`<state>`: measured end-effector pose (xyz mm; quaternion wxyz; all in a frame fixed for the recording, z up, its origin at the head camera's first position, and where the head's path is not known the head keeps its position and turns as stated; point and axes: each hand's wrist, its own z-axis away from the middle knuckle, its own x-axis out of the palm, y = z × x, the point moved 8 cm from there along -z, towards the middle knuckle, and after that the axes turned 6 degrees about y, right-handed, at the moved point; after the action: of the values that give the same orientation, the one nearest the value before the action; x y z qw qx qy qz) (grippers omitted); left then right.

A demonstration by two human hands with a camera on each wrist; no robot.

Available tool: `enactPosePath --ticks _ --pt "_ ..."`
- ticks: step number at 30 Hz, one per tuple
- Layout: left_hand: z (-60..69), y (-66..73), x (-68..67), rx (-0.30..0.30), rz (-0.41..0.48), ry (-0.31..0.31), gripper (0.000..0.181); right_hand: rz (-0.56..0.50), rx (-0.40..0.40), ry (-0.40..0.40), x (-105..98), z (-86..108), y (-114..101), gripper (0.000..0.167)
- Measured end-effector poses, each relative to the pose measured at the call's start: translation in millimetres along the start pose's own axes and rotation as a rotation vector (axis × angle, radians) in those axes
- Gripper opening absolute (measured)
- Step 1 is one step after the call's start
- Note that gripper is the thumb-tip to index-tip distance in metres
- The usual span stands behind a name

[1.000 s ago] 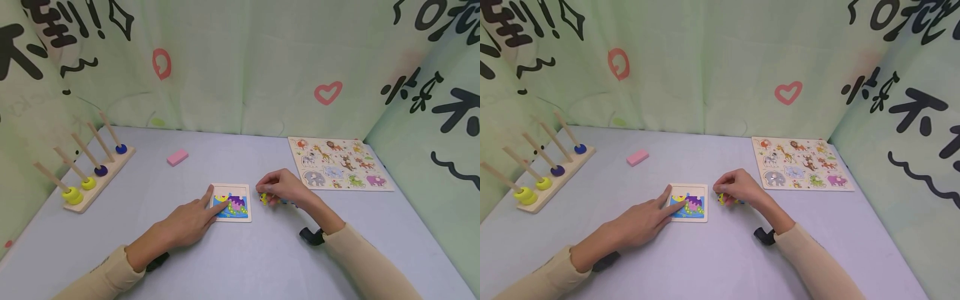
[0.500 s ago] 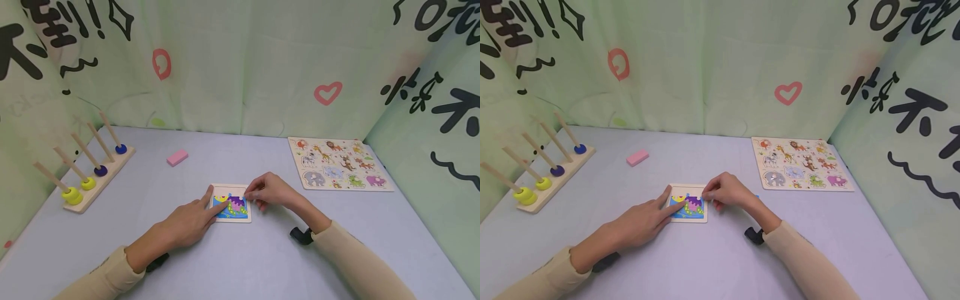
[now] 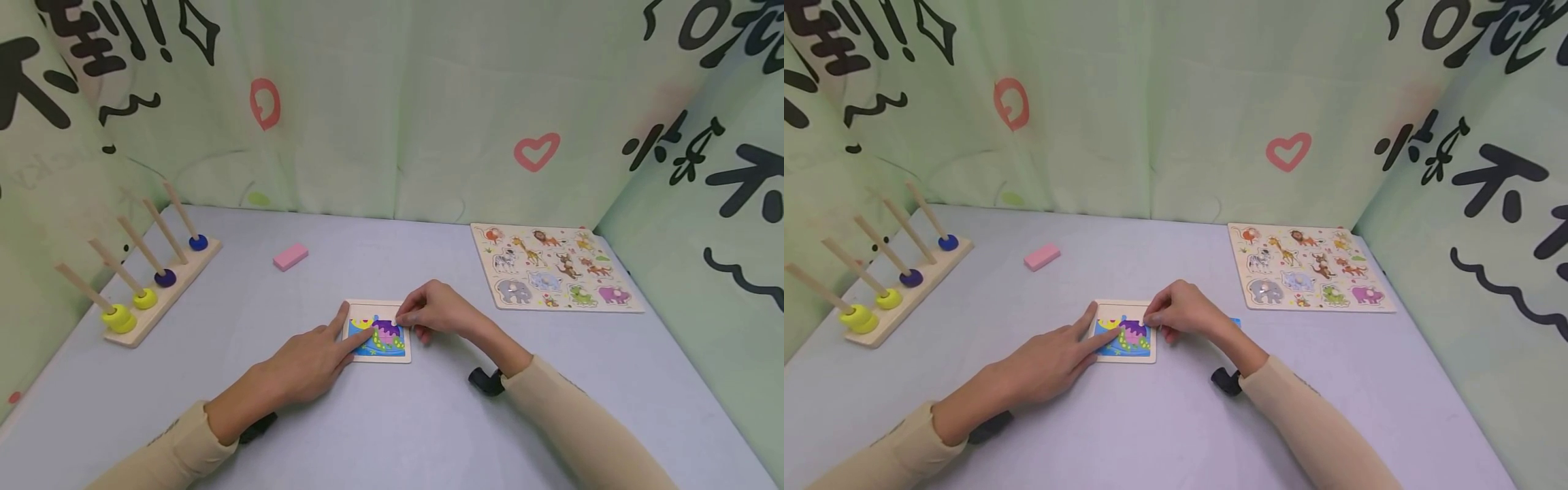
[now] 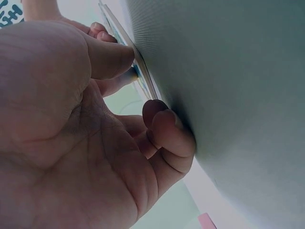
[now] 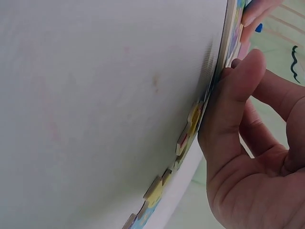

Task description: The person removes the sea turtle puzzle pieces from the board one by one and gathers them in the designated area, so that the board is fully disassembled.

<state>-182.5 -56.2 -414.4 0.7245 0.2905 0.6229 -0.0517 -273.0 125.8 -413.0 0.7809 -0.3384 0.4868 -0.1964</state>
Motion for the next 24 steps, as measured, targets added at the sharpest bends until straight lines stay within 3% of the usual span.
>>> enactPosePath --ticks 24 --pt "-0.4 0.3 1.0 -0.023 -0.029 -0.001 0.052 0.009 0.007 -0.015 5.1 -1.9 -2.2 0.008"
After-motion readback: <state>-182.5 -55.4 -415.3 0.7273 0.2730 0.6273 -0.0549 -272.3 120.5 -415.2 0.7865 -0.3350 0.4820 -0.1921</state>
